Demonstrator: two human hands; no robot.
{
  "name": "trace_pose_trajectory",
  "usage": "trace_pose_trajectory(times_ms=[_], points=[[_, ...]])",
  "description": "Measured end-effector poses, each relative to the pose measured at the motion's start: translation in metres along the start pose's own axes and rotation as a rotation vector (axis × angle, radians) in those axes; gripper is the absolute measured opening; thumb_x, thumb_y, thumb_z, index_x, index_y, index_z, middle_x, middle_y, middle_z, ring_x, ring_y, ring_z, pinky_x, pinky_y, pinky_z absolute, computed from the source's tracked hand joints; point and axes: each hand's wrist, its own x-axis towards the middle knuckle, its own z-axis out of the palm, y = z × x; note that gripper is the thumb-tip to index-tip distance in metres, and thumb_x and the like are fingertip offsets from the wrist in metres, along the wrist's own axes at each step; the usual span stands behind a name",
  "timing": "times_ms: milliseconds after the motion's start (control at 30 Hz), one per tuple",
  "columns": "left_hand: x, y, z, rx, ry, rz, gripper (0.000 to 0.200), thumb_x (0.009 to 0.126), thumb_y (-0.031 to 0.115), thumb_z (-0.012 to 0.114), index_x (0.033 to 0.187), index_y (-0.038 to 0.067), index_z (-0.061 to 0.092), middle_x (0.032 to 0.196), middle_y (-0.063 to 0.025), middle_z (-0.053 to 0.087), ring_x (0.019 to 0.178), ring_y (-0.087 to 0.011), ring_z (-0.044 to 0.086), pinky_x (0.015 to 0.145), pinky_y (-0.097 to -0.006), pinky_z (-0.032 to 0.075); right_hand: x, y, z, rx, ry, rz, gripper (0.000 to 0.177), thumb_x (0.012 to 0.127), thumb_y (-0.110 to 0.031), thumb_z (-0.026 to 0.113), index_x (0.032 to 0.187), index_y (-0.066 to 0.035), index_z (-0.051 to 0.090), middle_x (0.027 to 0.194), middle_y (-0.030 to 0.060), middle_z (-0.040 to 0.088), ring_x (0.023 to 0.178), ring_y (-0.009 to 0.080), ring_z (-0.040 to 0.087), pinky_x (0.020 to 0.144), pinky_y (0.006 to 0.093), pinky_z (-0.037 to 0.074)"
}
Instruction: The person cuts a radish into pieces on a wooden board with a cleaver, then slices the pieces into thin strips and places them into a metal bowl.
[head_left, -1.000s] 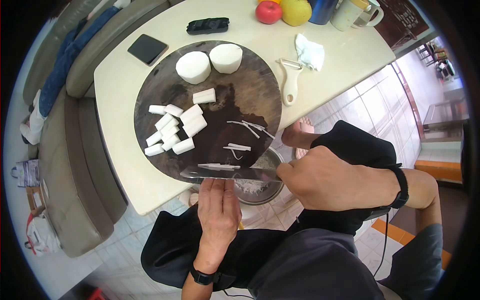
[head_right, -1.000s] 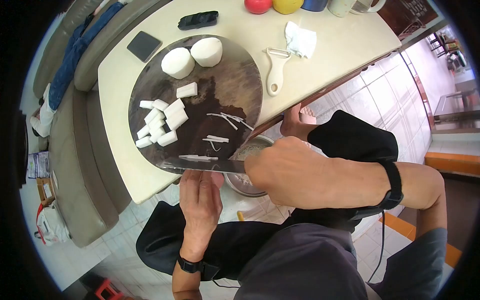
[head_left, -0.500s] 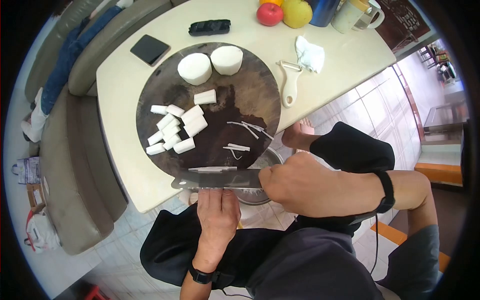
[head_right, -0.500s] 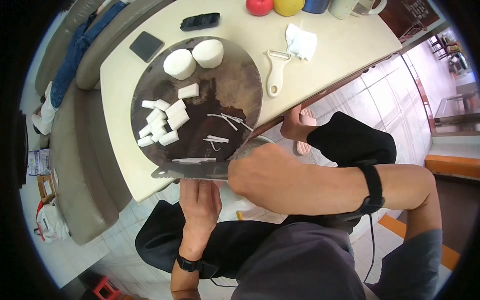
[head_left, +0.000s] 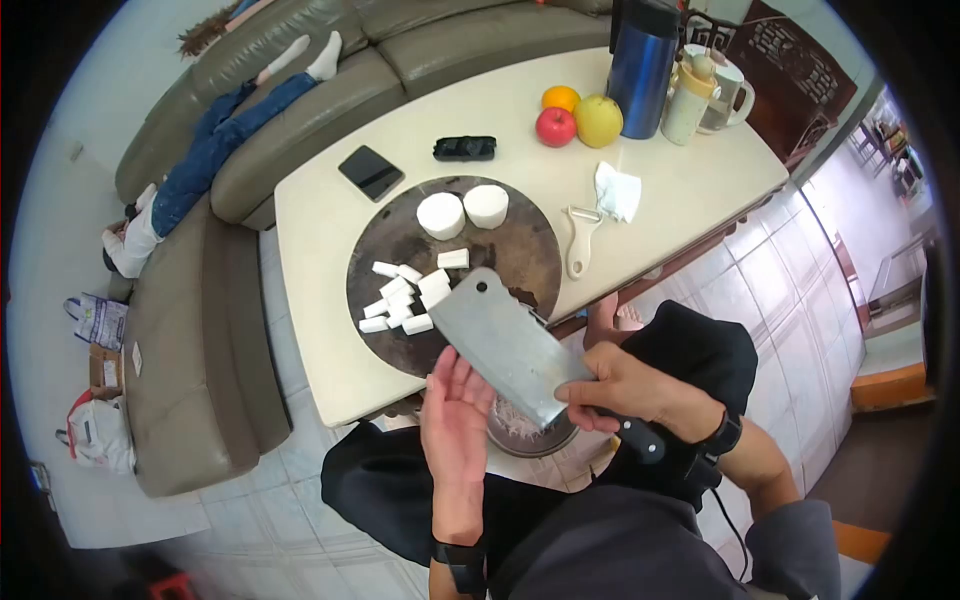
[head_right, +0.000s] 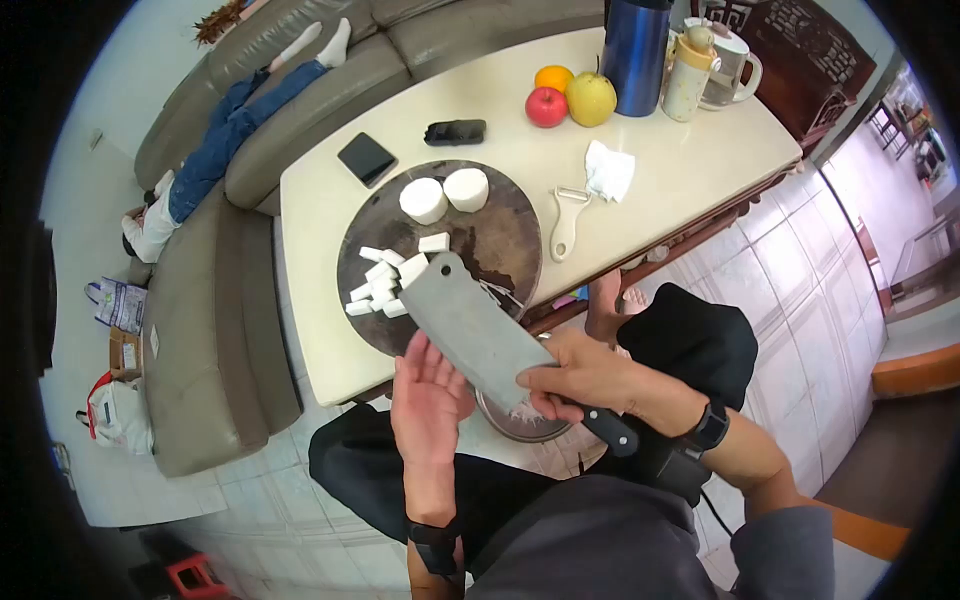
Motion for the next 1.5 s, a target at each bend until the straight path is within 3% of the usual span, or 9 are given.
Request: trace_pose_trajectory(times_ms=[67,533,633,700,733,833,1033,1233,1500], points=[[-0.002,0.003,0.0,-0.284,-0.16,-0.248,0.04,0.1,0.032,0.037,0.123,0.001,0.048,0.125,-0.0139,0.054,0.118,-0.0245,0.05,0.102,-0.0393,0.04,-0.003,0.01,0.004,0.131,-0.062,0.034,0.028,0.091,-0.015,0.058,0.069,0.002,0.06,0.057,0.0058,0.058,0.041,0.007,0.048,0.037,0.0209,0.035],[-0.012,-0.027,-0.023,-0.247,0.163,-0.27,0.027,0.095,0.018,0.051,0.117,0.001,0.051,0.111,-0.0114,0.058,0.106,-0.0272,0.056,0.096,-0.0464,0.045,-0.035,0.027,-0.012,-0.109,0.082,-0.016,0.023,0.088,-0.011,0.055,0.071,0.004,0.058,0.056,0.0067,0.057,0.039,0.0097,0.047,0.038,0.0254,0.037],[-0.01,-0.034,-0.031,-0.226,0.198,-0.275,0.026,0.095,0.018,0.052,0.115,0.002,0.052,0.107,-0.011,0.058,0.101,-0.0271,0.057,0.094,-0.0466,0.047,-0.028,0.019,-0.022,-0.52,0.326,-0.048,0.024,0.087,-0.012,0.054,0.071,0.005,0.057,0.057,0.0124,0.058,0.044,0.0215,0.056,0.044,0.0352,0.044],[-0.008,-0.039,-0.036,-0.222,0.209,-0.271,0.026,0.094,0.019,0.053,0.115,0.003,0.053,0.105,-0.0109,0.059,0.099,-0.0271,0.058,0.094,-0.0465,0.047,-0.013,0.028,-0.032,-1.133,0.606,-0.35,0.022,0.083,-0.013,0.055,0.071,0.005,0.058,0.062,0.0237,0.058,0.053,0.0359,0.059,0.052,0.0436,0.046],[-0.006,-0.041,-0.04,-0.229,0.23,-0.265,0.027,0.094,0.019,0.053,0.115,0.002,0.053,0.104,-0.0109,0.058,0.1,-0.0277,0.057,0.094,-0.0469,0.046,-0.013,0.021,-0.03,-1.135,0.617,-0.331,0.021,0.079,-0.013,0.056,0.07,0.006,0.056,0.065,0.028,0.056,0.066,0.0452,0.058,0.061,0.05,0.046],[-0.004,-0.043,-0.043,-0.255,0.271,-0.235,0.028,0.094,0.02,0.053,0.115,0.001,0.052,0.106,-0.0114,0.057,0.102,-0.0287,0.056,0.095,-0.0477,0.046,-0.004,0.008,-0.026,-1.332,0.513,-0.14,0.013,0.072,-0.007,0.057,0.072,0.005,0.061,0.071,0.0249,0.061,0.069,0.0417,0.062,0.066,0.0487,0.05],[0.004,-0.046,-0.041,-0.31,0.268,-0.163,0.03,0.093,0.024,0.054,0.111,0.0,0.051,0.111,-0.0131,0.054,0.107,-0.0303,0.053,0.098,-0.049,0.044,0.008,0.012,-0.017,-1.46,0.46,-0.28,0.02,0.07,-0.014,0.063,0.065,0.005,0.058,0.064,0.025,0.057,0.062,0.0432,0.06,0.056,0.0473,0.049],[0.012,-0.053,-0.042,-0.388,0.214,-0.149,0.03,0.093,0.029,0.056,0.103,0.002,0.05,0.107,-0.014,0.053,0.108,-0.0318,0.053,0.098,-0.0497,0.043,-0.002,0.009,0.015,-1.562,0.347,-0.384,0.011,0.064,-0.007,0.061,0.07,0.002,0.062,0.064,0.0217,0.062,0.063,0.036,0.065,0.06,0.0455,0.051],[0.007,-0.047,-0.032,-0.351,0.198,-0.105,0.03,0.095,0.031,0.053,0.104,0.002,0.05,0.103,-0.0136,0.056,0.102,-0.0302,0.056,0.096,-0.0476,0.045,-0.021,0.009,0.03,-1.437,0.161,-0.298,0.012,0.069,-0.007,0.059,0.072,0.004,0.06,0.065,0.0241,0.061,0.063,0.0381,0.064,0.059,0.0451,0.051]])
